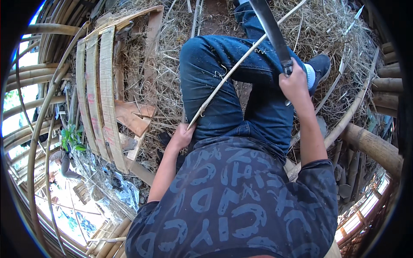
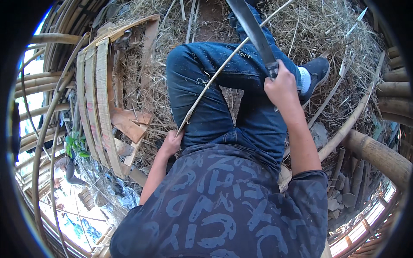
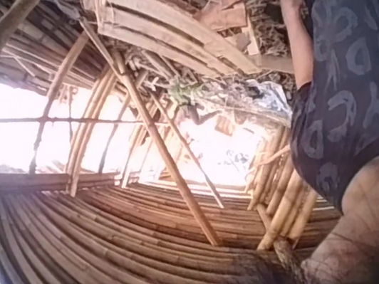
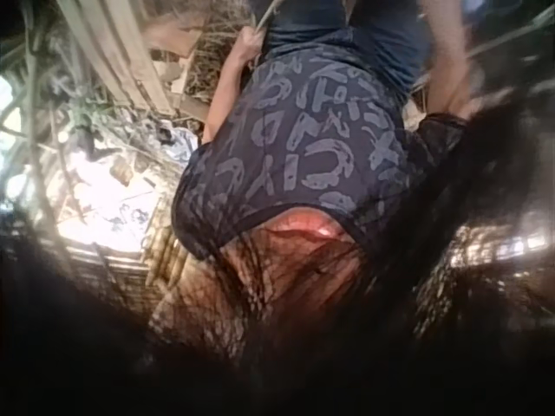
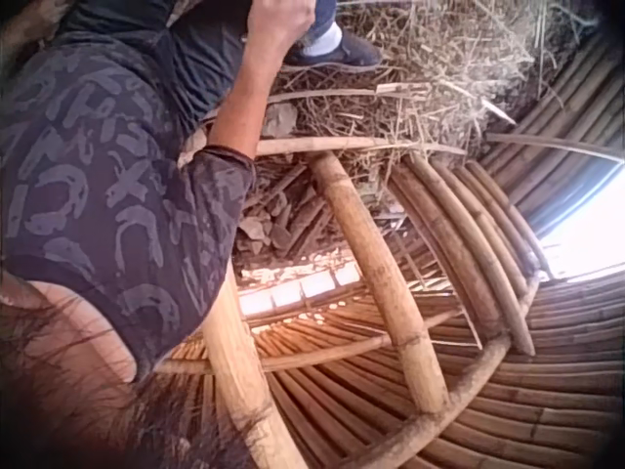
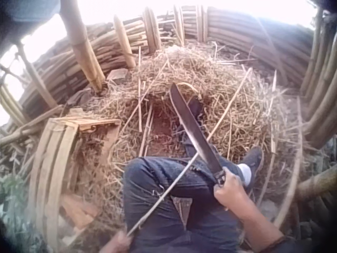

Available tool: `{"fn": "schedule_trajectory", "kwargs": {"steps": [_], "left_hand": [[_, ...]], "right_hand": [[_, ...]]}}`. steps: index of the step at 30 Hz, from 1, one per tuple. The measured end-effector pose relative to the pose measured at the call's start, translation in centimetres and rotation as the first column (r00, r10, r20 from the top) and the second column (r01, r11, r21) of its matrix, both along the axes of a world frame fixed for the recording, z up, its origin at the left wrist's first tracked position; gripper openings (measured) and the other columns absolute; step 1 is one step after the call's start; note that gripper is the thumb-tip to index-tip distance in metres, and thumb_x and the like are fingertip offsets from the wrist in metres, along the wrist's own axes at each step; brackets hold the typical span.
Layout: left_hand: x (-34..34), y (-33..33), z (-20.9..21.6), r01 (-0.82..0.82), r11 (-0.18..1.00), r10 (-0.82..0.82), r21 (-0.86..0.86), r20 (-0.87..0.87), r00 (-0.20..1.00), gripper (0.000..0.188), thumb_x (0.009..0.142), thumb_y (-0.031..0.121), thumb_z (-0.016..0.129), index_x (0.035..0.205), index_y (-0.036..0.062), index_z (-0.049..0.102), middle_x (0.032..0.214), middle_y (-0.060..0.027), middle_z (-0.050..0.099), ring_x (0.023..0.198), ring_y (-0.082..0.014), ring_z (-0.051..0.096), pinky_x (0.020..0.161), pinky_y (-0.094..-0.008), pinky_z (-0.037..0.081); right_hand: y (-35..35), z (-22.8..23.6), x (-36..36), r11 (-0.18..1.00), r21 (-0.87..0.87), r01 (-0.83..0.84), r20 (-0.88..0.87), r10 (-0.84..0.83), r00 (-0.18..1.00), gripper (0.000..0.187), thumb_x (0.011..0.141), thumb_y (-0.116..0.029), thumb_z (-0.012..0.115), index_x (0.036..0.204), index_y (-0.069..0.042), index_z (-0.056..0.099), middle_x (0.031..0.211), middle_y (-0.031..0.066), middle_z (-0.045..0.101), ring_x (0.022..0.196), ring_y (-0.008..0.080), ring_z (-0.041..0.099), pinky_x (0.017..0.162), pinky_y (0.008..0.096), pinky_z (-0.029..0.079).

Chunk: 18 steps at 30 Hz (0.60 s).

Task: The person scrapes and shaves a thin bamboo strip using a machete while holding it by hand.

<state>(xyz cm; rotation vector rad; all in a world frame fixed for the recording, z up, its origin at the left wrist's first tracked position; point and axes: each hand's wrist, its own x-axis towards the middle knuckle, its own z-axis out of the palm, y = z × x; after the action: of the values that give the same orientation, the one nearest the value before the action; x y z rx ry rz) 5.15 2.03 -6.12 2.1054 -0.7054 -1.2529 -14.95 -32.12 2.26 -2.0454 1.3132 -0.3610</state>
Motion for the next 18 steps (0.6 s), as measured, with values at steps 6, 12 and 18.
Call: {"fn": "schedule_trajectory", "kwargs": {"steps": [6,12,18], "left_hand": [[-0.1,0.8,-0.7,0.01,1.0,-0.009,-0.007,0.018,1.0,0.047,0.094,0.028,0.048,0.061,-0.0061,0.042,0.052,-0.005,0.031,0.055,-0.0107,0.036,0.048,-0.0361,0.034],[-0.2,0.6,-0.9,-0.005,1.0,0.005,-0.009,0.012,1.0,0.047,0.094,0.027,0.048,0.061,-0.006,0.042,0.052,-0.0045,0.033,0.056,-0.0099,0.037,0.048,-0.0357,0.034],[0.6,2.0,-2.0,0.033,0.999,-0.033,-0.013,-0.018,0.999,0.047,0.096,0.031,0.047,0.065,-0.0051,0.045,0.055,-0.004,0.039,0.059,-0.0108,0.04,0.053,-0.0354,0.036]], "right_hand": [[1.6,-2.3,0.0,0.999,0.04,-0.024,0.012,0.024,1.0,0.046,0.073,-0.005,0.054,0.116,0.009,0.051,0.088,0.0345,0.061,0.09,0.0488,0.059,0.081,0.0496,0.047],[7.6,-2.1,2.2,0.943,0.154,-0.296,-0.117,0.315,0.942,0.031,0.072,-0.008,0.06,0.102,-0.004,0.054,0.082,0.0294,0.062,0.084,0.0476,0.06,0.075,0.0532,0.048],[2.8,0.0,1.8,0.984,0.007,-0.178,-0.052,0.178,0.983,0.025,0.074,-0.009,0.059,0.098,-0.004,0.055,0.083,0.0278,0.063,0.086,0.047,0.06,0.074,0.0534,0.047]]}}
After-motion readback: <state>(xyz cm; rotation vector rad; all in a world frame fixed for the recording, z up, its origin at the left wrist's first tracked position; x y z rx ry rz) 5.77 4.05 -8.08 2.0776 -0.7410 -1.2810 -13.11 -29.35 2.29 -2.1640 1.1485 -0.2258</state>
